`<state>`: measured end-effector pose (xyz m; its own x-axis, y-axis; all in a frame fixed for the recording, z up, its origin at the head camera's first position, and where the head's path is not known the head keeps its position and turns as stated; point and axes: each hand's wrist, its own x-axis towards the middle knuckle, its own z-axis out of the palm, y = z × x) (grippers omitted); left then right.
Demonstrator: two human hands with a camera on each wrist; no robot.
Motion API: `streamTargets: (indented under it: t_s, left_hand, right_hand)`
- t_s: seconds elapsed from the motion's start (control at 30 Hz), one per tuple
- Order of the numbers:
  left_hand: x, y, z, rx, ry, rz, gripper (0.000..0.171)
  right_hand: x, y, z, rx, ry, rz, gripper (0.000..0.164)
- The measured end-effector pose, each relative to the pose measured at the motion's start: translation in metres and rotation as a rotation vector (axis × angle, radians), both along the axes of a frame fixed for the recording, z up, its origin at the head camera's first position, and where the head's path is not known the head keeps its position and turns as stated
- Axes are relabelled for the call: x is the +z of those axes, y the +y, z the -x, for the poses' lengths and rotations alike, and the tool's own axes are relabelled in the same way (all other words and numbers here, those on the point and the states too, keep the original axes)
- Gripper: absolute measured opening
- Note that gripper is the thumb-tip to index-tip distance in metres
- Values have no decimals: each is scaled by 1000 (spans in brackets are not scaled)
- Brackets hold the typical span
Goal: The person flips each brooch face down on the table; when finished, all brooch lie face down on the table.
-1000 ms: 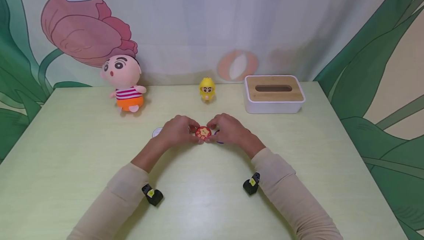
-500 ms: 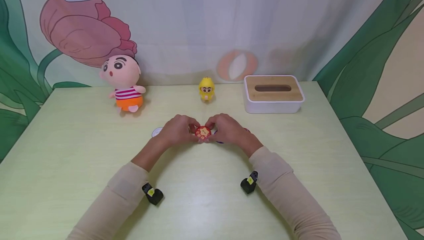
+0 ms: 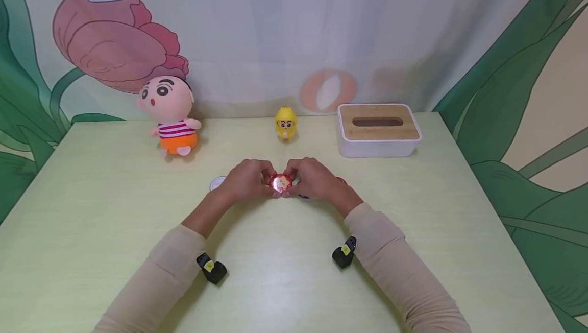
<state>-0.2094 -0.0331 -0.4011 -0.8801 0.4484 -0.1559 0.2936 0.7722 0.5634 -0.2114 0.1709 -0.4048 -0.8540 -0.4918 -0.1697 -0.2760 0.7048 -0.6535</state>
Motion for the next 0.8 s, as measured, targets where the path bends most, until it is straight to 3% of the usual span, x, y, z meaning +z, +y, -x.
streamTargets:
  t_s: [0.4,0.8]
  left_hand:
    - [0,-2,-3,37,-27,-70,31]
    - [-1,-5,1,79,-57,-100,32]
  right_hand:
    - [-3,0,1,-1,42,16,31]
    - [-3,-2,2,-62,61,-24,31]
